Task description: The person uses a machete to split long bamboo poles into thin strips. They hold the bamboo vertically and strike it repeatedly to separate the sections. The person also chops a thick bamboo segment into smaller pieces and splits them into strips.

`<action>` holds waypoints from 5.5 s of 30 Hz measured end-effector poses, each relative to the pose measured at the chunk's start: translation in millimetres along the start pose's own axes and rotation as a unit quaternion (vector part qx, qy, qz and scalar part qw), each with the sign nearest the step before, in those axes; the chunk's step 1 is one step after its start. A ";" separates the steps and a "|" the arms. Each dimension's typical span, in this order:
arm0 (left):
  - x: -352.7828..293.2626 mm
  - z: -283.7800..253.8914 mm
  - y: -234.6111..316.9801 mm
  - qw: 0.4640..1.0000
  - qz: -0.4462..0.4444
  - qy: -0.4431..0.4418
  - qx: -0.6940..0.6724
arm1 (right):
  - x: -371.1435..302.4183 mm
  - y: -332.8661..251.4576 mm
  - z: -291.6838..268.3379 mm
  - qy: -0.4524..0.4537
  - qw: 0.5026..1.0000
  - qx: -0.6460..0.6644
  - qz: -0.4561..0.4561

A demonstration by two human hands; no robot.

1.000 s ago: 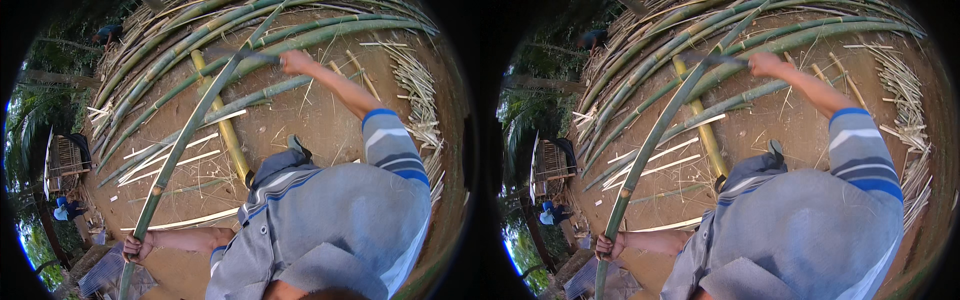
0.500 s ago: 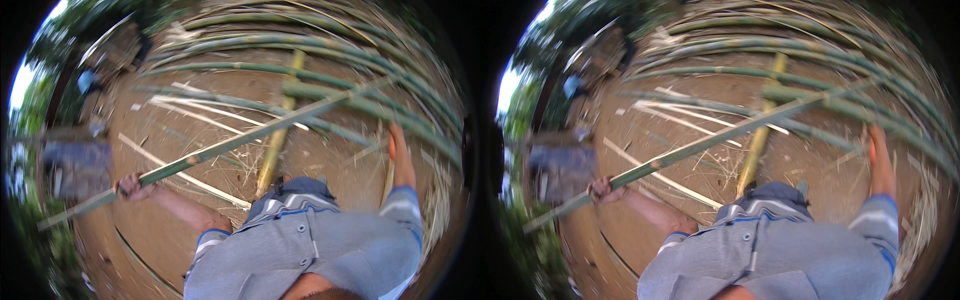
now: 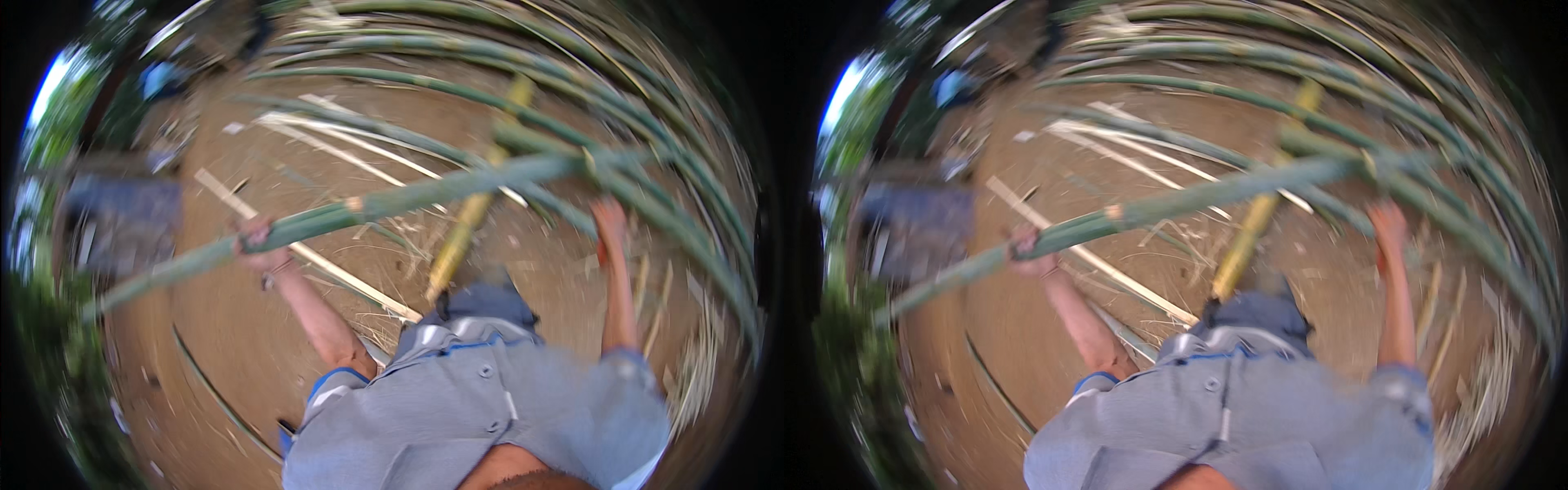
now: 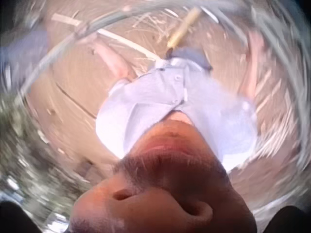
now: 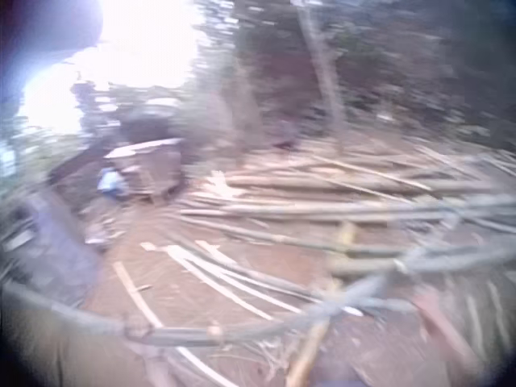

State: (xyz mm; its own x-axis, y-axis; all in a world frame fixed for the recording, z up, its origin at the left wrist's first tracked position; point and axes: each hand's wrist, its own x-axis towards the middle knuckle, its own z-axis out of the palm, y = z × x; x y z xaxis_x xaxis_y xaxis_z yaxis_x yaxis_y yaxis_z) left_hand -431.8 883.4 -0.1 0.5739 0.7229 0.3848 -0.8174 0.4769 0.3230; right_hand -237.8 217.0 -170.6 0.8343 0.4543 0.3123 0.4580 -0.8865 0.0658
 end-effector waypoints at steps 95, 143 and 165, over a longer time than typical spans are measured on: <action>237.4 -221.9 -59.7 0.901 -0.419 0.044 0.106 | 489.0 -570.5 24.0 -0.407 0.762 0.501 0.047; 601.4 -404.7 114.3 0.939 -0.161 0.303 -0.035 | 643.6 -907.6 -96.4 -0.128 0.595 0.778 0.158; 552.8 -366.0 108.9 0.953 -0.178 0.243 0.021 | 631.7 -840.6 -102.1 -0.194 0.664 0.722 -0.005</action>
State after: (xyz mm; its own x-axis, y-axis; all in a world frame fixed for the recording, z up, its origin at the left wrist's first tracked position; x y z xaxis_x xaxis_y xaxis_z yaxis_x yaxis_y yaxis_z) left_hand -221.8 1517.9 -68.6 0.7148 0.6707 -0.1981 -0.5676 0.7219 0.3959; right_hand -127.1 1240.1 68.1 0.7163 0.6970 0.0321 0.0471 -0.0024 -0.9989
